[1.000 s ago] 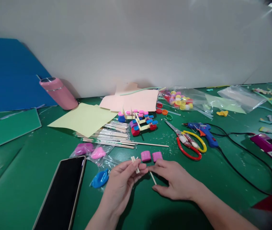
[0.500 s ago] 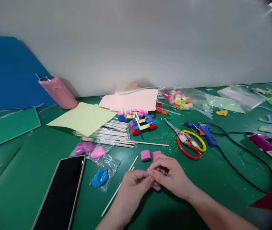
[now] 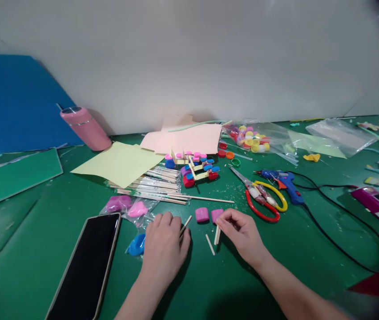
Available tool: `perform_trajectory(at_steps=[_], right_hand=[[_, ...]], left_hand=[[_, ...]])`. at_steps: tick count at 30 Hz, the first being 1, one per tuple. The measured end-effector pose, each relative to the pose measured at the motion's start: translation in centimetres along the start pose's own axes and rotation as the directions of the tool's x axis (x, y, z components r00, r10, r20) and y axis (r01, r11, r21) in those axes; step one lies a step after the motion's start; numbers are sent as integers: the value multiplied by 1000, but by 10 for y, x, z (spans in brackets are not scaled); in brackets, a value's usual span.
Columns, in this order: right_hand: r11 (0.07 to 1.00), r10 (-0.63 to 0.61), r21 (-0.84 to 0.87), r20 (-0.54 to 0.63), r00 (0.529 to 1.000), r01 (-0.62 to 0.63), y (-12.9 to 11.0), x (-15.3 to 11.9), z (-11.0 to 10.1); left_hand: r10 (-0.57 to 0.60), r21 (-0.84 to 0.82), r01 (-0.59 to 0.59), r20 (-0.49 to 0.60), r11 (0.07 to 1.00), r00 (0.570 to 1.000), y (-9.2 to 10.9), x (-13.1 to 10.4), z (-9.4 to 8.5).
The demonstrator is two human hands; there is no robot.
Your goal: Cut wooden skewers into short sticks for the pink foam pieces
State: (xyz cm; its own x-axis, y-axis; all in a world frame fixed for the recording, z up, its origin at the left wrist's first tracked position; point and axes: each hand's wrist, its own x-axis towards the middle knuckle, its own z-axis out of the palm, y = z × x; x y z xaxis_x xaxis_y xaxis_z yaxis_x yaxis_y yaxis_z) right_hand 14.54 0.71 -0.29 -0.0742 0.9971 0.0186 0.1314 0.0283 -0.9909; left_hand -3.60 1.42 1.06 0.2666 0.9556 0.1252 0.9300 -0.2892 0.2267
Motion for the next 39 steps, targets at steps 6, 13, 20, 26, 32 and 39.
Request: perform_trajectory(at_steps=[6,13,20,26,32,39], right_hand=[[1000,-1,28,20,1000,0,0,0,1],[999,5,40,31,1000,-6,0,2,2],[999,7,51,42,999,-9,0,0,0],[998,4,66,47,999,-7,0,-1,-1],[996,9,83,37,999,-13,0,-2,-2],[988,50,144,44,998,-56,-3,-1,-1]], left_hand=[[-41,204,10,149,979,988,4,2,4],[-33,130,8,190,991,981,-6,4,1],[6,201,-45,188,979,982,-5,-10,-6],[41,318,-94,171,943,985,-3,-11,-4],[78,374,-142,180,917,981,2,-6,-2],[-32,-74,47,184,996,982,4,-6,-19]])
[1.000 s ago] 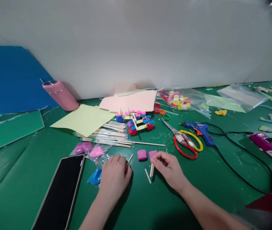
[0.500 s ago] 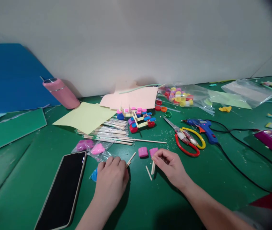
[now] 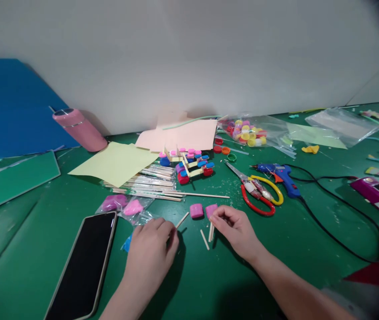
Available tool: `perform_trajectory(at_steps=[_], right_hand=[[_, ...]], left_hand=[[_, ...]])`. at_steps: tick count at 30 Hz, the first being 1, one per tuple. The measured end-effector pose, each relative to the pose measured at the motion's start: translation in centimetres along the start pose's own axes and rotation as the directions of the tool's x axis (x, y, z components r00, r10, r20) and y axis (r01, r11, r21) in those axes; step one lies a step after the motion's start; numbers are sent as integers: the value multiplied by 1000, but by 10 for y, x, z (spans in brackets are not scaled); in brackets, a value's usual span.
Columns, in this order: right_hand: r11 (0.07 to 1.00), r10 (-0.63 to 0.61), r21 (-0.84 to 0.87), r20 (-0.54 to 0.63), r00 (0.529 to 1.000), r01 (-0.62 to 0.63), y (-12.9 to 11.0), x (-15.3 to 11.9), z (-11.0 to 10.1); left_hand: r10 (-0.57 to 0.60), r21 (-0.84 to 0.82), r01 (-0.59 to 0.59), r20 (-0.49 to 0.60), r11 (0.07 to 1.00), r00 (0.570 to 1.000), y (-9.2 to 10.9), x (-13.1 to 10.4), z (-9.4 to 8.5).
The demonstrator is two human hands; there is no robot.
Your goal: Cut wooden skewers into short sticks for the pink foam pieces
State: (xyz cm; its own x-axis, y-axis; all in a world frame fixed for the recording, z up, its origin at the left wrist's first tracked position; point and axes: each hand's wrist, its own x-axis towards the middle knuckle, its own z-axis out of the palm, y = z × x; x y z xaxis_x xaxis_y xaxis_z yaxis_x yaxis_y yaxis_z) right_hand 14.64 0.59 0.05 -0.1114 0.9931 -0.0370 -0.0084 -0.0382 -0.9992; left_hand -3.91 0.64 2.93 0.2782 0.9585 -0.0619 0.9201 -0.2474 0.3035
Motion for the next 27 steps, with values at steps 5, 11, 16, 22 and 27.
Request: perform_trajectory(at_steps=[5,11,16,22,27], right_hand=[[994,66,87,42,997,-70,2,3,2],[976,141,154,93,986,-154,5,4,2],[969,172,160,96,980,-186,5,3,3],[971,179,149,82,980,-190,5,2,2],[971,182,140,80,980,-192,3,2,3]], left_hand=[[-2,-752,286,354,594,935,15,5,-5],[2,-877,398,413,268,911,27,15,6],[0,-886,385,398,260,917,30,16,7],[42,-892,364,388,270,921,28,16,10],[47,-889,346,376,300,925,29,17,10]])
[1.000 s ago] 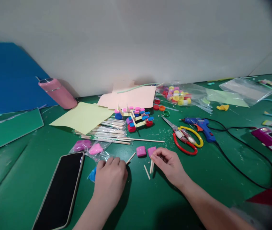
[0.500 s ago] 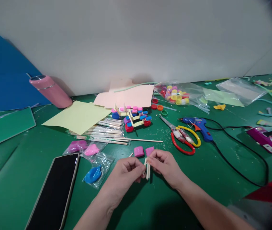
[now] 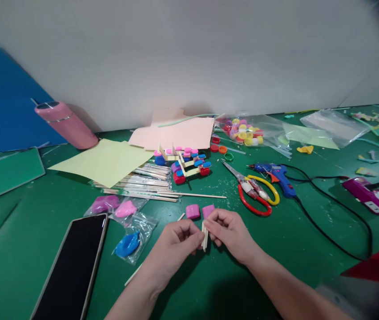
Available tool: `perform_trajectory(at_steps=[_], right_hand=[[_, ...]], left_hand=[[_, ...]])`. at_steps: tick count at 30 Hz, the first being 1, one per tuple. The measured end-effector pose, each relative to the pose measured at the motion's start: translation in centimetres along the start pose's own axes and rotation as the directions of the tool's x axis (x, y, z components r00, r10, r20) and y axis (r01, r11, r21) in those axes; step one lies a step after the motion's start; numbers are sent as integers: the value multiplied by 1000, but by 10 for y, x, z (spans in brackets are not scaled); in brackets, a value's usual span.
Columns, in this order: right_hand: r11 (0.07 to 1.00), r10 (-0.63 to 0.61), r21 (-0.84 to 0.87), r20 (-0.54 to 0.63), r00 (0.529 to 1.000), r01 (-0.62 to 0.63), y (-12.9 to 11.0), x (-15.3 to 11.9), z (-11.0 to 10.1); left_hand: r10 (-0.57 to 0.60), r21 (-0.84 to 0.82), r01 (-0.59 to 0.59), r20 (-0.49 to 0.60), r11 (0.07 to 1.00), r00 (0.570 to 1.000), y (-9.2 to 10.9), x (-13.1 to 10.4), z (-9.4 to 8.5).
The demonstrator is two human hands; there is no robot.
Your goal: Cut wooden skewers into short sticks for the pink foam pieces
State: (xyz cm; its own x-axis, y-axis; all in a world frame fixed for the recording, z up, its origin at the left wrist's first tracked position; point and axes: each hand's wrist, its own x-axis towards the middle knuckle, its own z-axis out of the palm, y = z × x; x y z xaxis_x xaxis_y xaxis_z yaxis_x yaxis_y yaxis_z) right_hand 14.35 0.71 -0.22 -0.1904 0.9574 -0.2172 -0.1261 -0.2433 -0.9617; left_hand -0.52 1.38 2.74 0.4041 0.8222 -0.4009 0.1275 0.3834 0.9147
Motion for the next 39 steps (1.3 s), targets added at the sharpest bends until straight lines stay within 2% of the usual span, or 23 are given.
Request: perform_trajectory(at_steps=[12,26,33,39], right_hand=[[999,-44,-18,23,999,44,-3,-2,1],[999,-34,22,79,996,32,1,-2,-1],[998,-54,-13,83,995,55,2,-2,-2],[939,-256,-217,72,964,266,2,-8,-2]], left_hand=[[55,-39,-54,34,998,998,-6,0,-2],[65,-85,-62,28,994,998,-1,-4,3],[104,65,-103,-19,993,994,0,-5,4],[214,294,-191,-47,937,976,1,-5,5]])
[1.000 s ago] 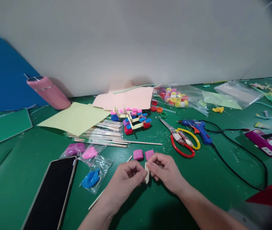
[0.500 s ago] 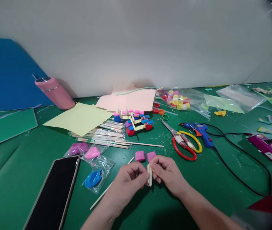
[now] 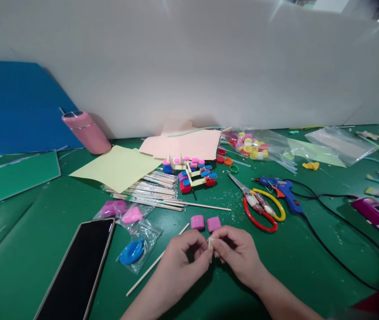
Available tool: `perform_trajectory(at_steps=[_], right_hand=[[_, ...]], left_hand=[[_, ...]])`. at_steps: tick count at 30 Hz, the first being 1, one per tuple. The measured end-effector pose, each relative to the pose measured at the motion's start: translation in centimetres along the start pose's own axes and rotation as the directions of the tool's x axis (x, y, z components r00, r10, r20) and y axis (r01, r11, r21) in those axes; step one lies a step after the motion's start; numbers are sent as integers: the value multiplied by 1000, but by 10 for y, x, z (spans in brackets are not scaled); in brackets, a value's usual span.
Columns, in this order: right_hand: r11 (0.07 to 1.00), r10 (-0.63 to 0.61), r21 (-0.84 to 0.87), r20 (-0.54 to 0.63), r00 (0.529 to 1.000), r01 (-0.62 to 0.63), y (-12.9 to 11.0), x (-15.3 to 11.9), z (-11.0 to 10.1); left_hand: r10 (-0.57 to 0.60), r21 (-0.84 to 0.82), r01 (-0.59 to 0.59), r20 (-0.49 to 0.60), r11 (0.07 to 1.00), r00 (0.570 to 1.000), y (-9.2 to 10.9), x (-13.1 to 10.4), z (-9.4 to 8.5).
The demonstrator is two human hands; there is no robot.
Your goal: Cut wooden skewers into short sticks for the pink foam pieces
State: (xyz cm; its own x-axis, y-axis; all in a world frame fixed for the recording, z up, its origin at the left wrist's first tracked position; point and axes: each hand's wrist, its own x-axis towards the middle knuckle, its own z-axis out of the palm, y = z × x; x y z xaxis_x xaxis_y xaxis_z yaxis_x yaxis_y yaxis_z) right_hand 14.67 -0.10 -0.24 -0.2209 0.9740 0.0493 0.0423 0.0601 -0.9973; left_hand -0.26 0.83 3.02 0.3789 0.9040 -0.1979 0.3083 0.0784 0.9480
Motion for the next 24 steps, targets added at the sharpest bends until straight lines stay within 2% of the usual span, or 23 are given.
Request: perform_trajectory(at_steps=[3,9,24], right_hand=[[991,-90,-95,-4,996,90,0,-1,-1],[987,-105,-124,4,994,105,0,1,0],[999,43,34,-8,999,-43,0,3,4]], left_hand=[[69,79,-66,-29,995,997,3,0,0],[97,98,-96,-9,991,995,-1,-2,-2],[-10,21,9,50,1000,999,-6,2,-4]])
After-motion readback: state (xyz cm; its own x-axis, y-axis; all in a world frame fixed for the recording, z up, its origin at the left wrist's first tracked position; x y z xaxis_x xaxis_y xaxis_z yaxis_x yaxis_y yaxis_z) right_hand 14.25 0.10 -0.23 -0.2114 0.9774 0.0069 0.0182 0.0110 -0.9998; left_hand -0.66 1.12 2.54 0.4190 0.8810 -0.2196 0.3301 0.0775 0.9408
